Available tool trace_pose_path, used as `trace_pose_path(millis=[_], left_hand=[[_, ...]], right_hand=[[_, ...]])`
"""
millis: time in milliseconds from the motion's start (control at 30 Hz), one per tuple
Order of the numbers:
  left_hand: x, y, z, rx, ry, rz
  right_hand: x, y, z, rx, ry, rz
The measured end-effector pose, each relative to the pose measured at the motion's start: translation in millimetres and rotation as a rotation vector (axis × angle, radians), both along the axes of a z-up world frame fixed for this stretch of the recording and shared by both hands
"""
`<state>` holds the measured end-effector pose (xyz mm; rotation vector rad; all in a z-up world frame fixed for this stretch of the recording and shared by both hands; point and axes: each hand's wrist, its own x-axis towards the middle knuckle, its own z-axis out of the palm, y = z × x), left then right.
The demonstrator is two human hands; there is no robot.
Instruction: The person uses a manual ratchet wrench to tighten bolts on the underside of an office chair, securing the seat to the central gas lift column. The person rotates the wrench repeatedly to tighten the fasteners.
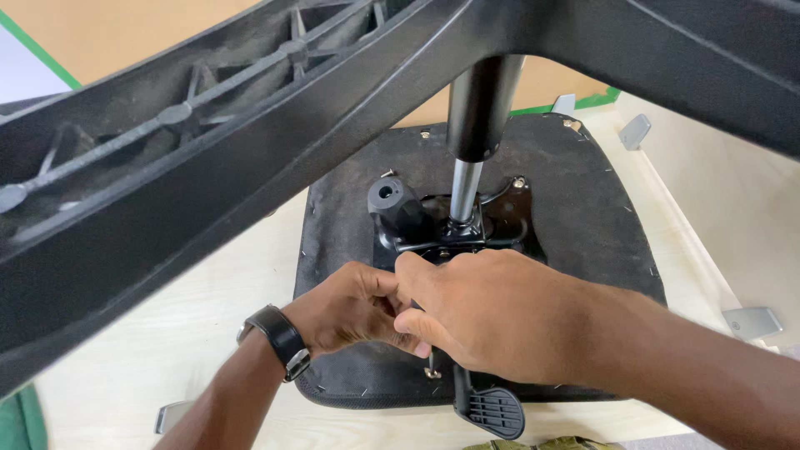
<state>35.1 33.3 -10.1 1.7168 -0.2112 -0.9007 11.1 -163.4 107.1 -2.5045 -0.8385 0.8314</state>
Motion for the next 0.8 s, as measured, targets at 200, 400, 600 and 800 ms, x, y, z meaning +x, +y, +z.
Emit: trace_pose_path(millis=[200,400,600,800], left_hand=[[5.5,0.1,12.1,0.038,-0.042,-0.096],[8.2,-4.7,16.0,0.148,0.037,-0.164],[3.9,2.3,13.5,0.008,0.056,-0.173],[1.3,-8.2,19.0,0.039,-0.034,-0.194]], right_hand=[[2.9,6.7,24.2,-0.260,0.176,-0.051],[5.2,1.1,18.3,-0.129,0.127,0.109],[6.9,-7.6,5.6,0.014,0.204,0.173],[11.1,-18.0,5.8,-0.072,0.138,0.281]])
